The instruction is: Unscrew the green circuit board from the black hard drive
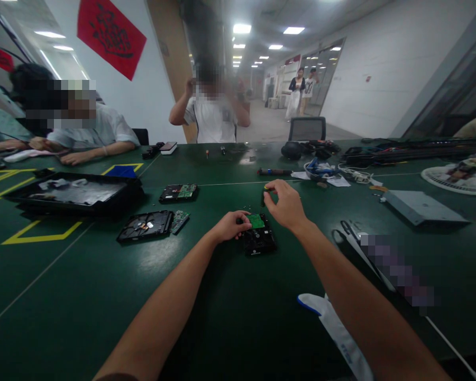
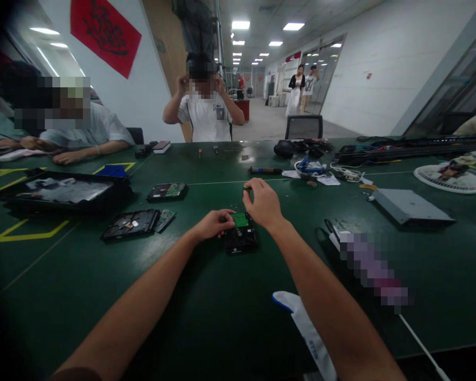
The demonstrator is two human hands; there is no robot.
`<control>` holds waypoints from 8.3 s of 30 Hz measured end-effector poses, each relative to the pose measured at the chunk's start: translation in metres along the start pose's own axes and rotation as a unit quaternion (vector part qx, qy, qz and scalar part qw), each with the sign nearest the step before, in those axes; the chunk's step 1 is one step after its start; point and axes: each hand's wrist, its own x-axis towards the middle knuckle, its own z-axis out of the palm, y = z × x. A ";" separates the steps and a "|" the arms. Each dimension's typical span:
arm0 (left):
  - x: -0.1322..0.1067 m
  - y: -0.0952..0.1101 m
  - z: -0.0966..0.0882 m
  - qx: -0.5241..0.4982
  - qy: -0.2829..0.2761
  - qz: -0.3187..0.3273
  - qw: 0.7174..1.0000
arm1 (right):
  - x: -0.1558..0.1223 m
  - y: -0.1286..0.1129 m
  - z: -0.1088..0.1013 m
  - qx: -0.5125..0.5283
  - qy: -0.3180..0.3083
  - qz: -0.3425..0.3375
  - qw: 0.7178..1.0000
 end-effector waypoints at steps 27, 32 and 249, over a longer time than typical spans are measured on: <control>-0.003 0.009 0.003 0.010 0.002 -0.023 1.000 | 0.011 -0.001 -0.016 -0.038 -0.081 0.021 0.996; -0.003 0.009 0.002 0.001 0.001 -0.017 1.000 | 0.012 0.003 -0.016 -0.020 -0.076 0.031 0.996; 0.003 -0.004 -0.001 0.001 -0.006 0.004 1.000 | 0.019 0.011 0.001 0.350 -0.158 0.228 0.895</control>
